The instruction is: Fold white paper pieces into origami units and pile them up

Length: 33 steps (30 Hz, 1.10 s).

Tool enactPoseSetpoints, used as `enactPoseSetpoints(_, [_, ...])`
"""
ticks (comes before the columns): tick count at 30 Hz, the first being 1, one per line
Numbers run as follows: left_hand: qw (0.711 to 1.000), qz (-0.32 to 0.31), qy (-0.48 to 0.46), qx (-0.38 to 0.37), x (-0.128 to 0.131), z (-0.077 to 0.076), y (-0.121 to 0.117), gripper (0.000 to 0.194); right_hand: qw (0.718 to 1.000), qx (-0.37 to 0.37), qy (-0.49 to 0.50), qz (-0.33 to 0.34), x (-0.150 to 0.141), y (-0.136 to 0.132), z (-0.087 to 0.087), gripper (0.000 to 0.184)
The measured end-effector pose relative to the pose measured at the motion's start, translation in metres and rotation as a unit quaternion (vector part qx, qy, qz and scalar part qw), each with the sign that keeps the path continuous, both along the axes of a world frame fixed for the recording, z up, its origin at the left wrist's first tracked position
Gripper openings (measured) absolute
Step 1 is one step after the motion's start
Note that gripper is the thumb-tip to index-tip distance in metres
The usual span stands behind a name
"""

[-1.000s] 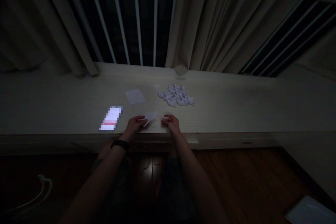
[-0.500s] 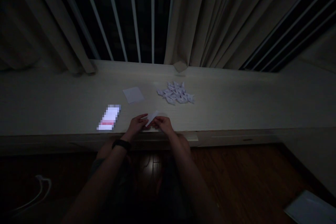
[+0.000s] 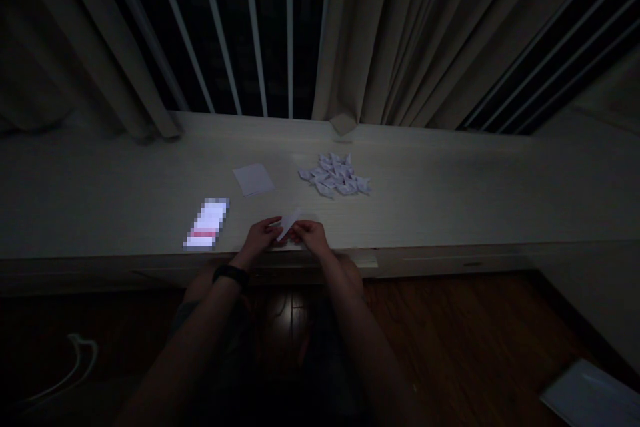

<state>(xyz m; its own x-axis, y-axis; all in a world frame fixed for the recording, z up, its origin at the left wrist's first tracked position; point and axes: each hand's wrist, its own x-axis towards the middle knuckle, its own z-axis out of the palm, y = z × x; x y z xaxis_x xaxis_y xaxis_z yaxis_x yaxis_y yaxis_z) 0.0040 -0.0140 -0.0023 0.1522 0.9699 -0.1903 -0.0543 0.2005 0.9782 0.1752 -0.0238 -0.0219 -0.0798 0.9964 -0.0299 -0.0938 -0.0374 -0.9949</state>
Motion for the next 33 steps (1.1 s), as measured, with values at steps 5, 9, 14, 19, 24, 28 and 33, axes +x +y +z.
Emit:
enactPoseSetpoints(5, [1.000, -0.006, 0.003, 0.001, 0.000, 0.002, -0.001, 0.059, 1.000, -0.018, 0.009, -0.009, -0.003, -0.002, 0.006, 0.040])
enactPoseSetpoints(9, [1.000, -0.007, 0.008, 0.006, 0.000, -0.001, -0.001, 0.060, 1.000, -0.019, 0.009, -0.016, -0.005, -0.003, 0.010, 0.036])
enactPoseSetpoints(14, [0.997, -0.035, 0.056, 0.040, -0.002, -0.002, 0.001, 0.050, 0.998, -0.023, -0.045, -0.048, -0.009, -0.002, 0.013, 0.024])
enactPoseSetpoints(19, [0.989, -0.013, 0.124, 0.081, -0.002, 0.005, 0.000, 0.045, 0.988, 0.015, -0.131, -0.080, -0.011, 0.000, 0.006, 0.019])
enactPoseSetpoints(24, [0.941, -0.011, 0.240, 0.237, 0.009, 0.019, -0.011, 0.045, 0.974, 0.053, -0.209, -0.075, -0.008, 0.001, 0.000, 0.018])
enactPoseSetpoints(28, [0.909, -0.070, 0.307, 0.273, 0.018, 0.027, -0.016, 0.030, 0.964, 0.082, -0.246, -0.066, -0.006, 0.000, 0.001, 0.018])
enactPoseSetpoints(33, [0.938, -0.034, 0.276, 0.207, 0.020, 0.021, -0.011, 0.036, 0.978, 0.068, -0.195, -0.014, -0.003, 0.000, 0.001, 0.027])
